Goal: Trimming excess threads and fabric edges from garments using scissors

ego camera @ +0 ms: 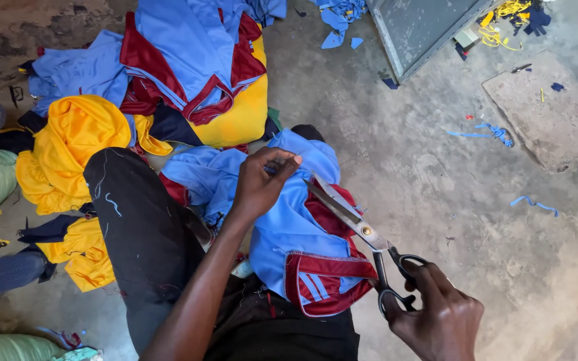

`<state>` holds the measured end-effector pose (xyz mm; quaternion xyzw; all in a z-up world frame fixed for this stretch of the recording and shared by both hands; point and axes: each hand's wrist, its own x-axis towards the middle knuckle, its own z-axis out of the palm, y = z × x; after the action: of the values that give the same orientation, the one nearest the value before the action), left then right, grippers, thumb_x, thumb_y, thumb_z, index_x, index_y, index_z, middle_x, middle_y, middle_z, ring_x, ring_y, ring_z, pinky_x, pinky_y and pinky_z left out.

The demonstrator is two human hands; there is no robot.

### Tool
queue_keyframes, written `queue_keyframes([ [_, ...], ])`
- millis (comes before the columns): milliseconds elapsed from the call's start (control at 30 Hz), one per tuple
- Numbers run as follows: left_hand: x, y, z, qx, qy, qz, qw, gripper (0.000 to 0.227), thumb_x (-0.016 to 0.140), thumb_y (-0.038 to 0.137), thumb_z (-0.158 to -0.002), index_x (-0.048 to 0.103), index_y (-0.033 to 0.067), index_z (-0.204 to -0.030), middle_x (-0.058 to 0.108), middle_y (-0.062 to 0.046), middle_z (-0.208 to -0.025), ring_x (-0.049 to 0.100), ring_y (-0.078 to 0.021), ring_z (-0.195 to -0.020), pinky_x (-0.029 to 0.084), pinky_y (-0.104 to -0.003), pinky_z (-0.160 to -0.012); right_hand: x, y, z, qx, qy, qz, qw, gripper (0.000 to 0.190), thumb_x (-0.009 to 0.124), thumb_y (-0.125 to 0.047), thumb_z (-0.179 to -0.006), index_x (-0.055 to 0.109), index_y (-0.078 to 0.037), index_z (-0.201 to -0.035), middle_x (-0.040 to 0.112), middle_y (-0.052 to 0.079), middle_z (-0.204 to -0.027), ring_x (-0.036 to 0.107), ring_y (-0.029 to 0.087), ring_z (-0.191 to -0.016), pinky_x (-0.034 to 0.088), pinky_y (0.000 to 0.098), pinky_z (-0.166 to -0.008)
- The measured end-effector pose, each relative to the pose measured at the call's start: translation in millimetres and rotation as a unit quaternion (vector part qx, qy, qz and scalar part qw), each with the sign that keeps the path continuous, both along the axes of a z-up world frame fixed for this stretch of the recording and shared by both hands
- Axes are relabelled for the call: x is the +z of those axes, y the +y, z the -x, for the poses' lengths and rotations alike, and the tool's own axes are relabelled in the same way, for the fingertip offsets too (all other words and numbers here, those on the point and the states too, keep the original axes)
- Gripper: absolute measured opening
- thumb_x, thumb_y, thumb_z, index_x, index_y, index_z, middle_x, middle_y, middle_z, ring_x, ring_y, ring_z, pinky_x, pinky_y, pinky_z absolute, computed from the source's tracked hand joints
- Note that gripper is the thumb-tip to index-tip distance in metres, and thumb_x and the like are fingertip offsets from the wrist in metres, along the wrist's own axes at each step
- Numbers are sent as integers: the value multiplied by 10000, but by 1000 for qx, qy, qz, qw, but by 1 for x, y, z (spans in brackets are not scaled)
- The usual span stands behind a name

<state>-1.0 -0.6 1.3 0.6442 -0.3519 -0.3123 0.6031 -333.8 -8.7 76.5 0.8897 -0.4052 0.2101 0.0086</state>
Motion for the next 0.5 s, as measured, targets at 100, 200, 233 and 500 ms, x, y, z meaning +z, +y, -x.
queue_keyframes([
  [100,-4,-1,0,33,-9,7,999,257,755,370,-931,799,116,-932,684,2,-838,608,-100,-751,490,-290,-644,-11,-2,-13,6,29,8,1000,434,763,-296,-660,706,-226,-1084,621,-137,-792,541,155,-517,367,348,-420],
  [200,-7,-3,2,16,-4,29,999,238,762,342,-944,794,106,-928,580,12,-765,499,-89,-666,413,-306,-588,-19,-2,-26,25,12,-21,999,407,753,-240,-688,723,-193,-1092,659,-109,-815,600,116,-523,404,322,-414],
  [233,-7,-3,3,11,-2,27,1000,247,761,351,-939,795,106,-949,622,-4,-813,554,-106,-704,452,-309,-611,-22,-1,-30,19,6,-23,1000,358,758,-228,-726,731,-189,-1082,671,-99,-828,610,111,-536,401,320,-410],
  [500,-5,0,3,19,-40,42,998,214,741,331,-963,798,130,-1007,641,-15,-908,628,-138,-790,513,-309,-660,-42,-2,-33,-6,-9,-42,999,236,704,-121,-771,731,-175,-998,745,-85,-966,628,139,-572,372,341,-429],
])
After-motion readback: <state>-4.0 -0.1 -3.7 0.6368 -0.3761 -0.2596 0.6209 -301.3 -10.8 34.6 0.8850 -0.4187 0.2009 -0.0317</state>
